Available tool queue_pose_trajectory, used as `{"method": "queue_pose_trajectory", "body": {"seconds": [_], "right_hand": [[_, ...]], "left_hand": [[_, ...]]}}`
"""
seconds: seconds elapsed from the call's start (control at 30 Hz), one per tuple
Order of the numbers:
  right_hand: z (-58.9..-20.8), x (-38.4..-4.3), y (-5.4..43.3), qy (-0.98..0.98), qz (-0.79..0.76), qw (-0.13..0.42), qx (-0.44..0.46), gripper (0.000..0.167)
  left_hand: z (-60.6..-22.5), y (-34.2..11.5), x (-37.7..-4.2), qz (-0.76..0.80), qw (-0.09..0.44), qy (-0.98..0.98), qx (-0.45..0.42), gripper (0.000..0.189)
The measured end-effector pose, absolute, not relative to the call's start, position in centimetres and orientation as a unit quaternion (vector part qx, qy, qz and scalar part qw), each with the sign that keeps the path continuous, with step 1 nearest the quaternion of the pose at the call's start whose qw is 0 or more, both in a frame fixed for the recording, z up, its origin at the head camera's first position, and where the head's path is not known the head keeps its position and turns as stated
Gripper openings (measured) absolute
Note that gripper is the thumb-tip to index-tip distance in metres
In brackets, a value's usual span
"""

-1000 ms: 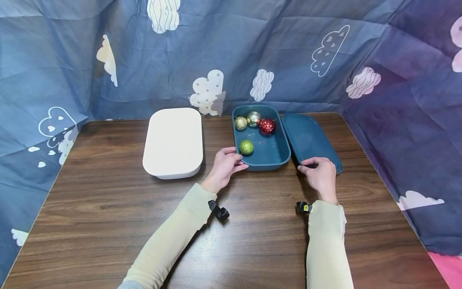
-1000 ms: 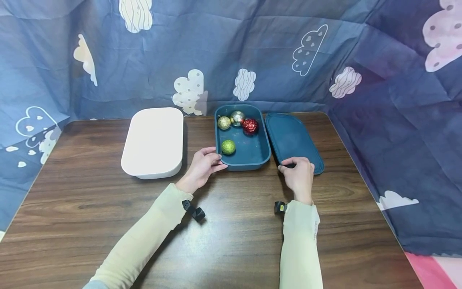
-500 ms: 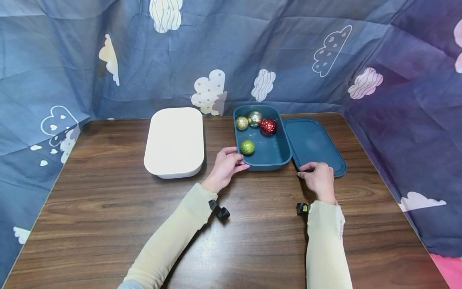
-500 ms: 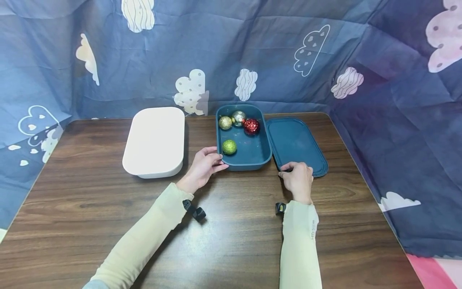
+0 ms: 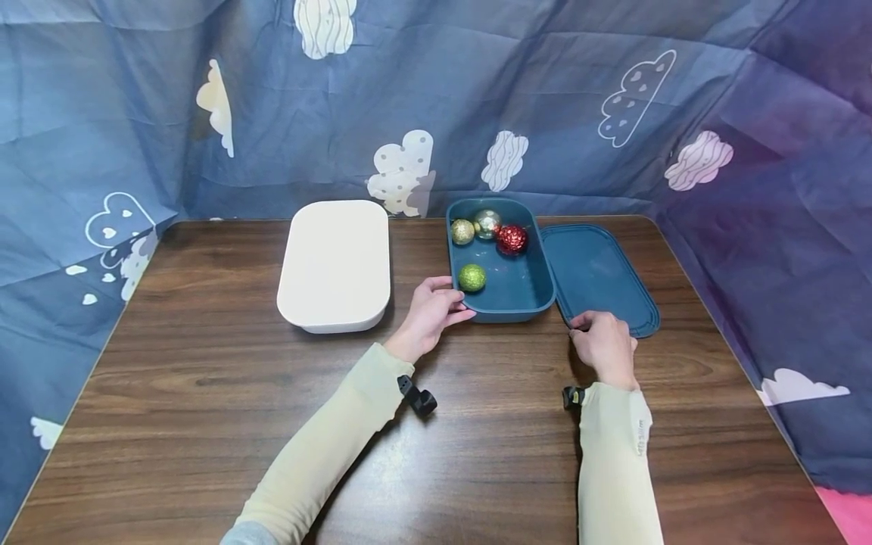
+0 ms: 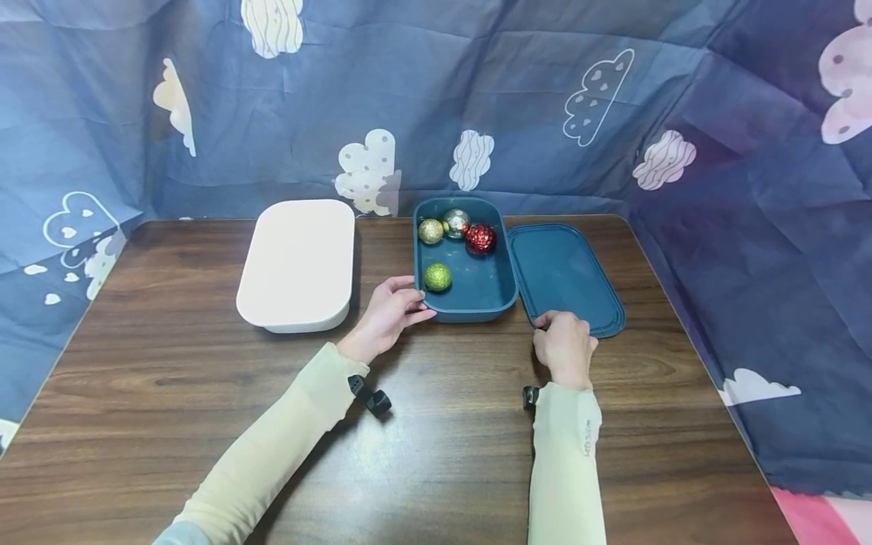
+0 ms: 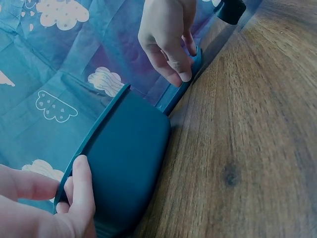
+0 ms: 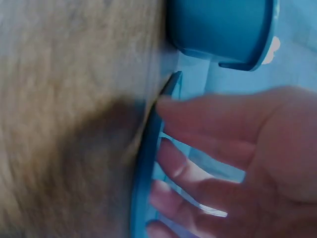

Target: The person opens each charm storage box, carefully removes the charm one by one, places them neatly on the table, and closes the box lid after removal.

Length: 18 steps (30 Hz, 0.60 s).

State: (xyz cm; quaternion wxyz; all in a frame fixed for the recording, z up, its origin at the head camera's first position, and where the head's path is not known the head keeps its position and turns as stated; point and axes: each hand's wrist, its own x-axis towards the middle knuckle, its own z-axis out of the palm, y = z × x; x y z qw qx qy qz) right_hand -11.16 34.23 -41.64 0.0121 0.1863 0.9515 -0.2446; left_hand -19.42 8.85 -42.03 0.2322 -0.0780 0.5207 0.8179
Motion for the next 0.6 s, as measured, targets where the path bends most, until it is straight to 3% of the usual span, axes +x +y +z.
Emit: {"method": "queue_pose_trajectory", "body": {"seconds": [0.3, 0.6], "right_hand": [[-40.9, -10.8, 33.5, 0.965, -0.210, 0.089, 0.127, 0.049], [-40.2, -10.4, 33.5, 0.966, -0.208, 0.103, 0.114, 0.057]], "left_hand": [[-42.0, 8.6, -19.3, 0.817, 0.234, 0.522, -0.075, 0.046], [-40.8, 7.4, -18.3, 0.778, 0.240, 0.579, -0.047, 0.046]]}}
